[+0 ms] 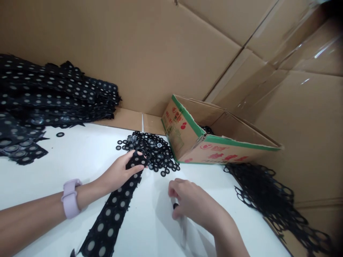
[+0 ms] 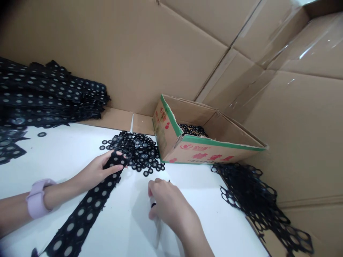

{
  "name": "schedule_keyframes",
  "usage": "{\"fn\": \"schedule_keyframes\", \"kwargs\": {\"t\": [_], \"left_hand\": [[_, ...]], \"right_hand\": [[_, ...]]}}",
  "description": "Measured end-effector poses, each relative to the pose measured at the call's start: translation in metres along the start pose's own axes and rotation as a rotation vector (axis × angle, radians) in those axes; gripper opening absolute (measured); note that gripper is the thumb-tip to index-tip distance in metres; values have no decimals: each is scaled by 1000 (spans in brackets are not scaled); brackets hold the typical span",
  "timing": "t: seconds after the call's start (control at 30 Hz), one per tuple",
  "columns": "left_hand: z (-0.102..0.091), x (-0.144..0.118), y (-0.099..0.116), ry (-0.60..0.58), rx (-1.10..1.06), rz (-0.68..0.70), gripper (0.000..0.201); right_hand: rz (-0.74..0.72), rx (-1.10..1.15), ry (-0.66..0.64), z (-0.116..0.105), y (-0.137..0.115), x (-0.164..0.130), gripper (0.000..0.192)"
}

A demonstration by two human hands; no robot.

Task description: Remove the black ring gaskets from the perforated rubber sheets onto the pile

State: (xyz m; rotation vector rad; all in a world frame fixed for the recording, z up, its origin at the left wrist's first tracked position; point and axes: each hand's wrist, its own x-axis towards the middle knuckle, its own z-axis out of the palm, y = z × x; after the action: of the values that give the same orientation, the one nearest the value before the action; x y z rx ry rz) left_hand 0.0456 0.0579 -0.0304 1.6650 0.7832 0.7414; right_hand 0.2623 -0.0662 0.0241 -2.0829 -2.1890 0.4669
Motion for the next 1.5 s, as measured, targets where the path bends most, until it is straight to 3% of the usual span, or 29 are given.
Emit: {"fn": "schedule_keyframes", "kwargs": {"t": [0.13,0.27,0.4,0.5,0.63,0.73,0.93,1.07,1.27,1.37,1.5], "left_hand": [[-1,2,-3,39,-8,-26,28],[1,2,-9,-15,-47,-7,29],[1,4,-14,-114,-72,-8,33],[-1,4,-14,-186,-51,-24,17],[-2,2,-12,-236,-38,-35,23],[-2,2,-9,-242,-36,-25,23],[-4,2,-3,-231,1,41,23],[-4,-2,0,-213,58,78,25],[-2,-8,9,-248,112,163,19],[-2,-9,10,-243,95,142,20],[-2,-9,9,-263,27,79,19]], "right_hand": [[-24,-10,-84,4,-3,2,30],[-111,81,-87,-6,-7,9,27],[-207,208,78,-9,-7,39,20],[-223,257,334,-4,0,73,18],[-251,256,635,6,7,104,21],[-350,246,686,16,1,101,26],[-516,289,612,36,-20,80,21],[-465,374,562,38,-26,77,21],[-277,531,557,32,-32,71,26],[-191,602,640,29,-26,74,28],[-49,625,854,24,-9,79,35]]}}
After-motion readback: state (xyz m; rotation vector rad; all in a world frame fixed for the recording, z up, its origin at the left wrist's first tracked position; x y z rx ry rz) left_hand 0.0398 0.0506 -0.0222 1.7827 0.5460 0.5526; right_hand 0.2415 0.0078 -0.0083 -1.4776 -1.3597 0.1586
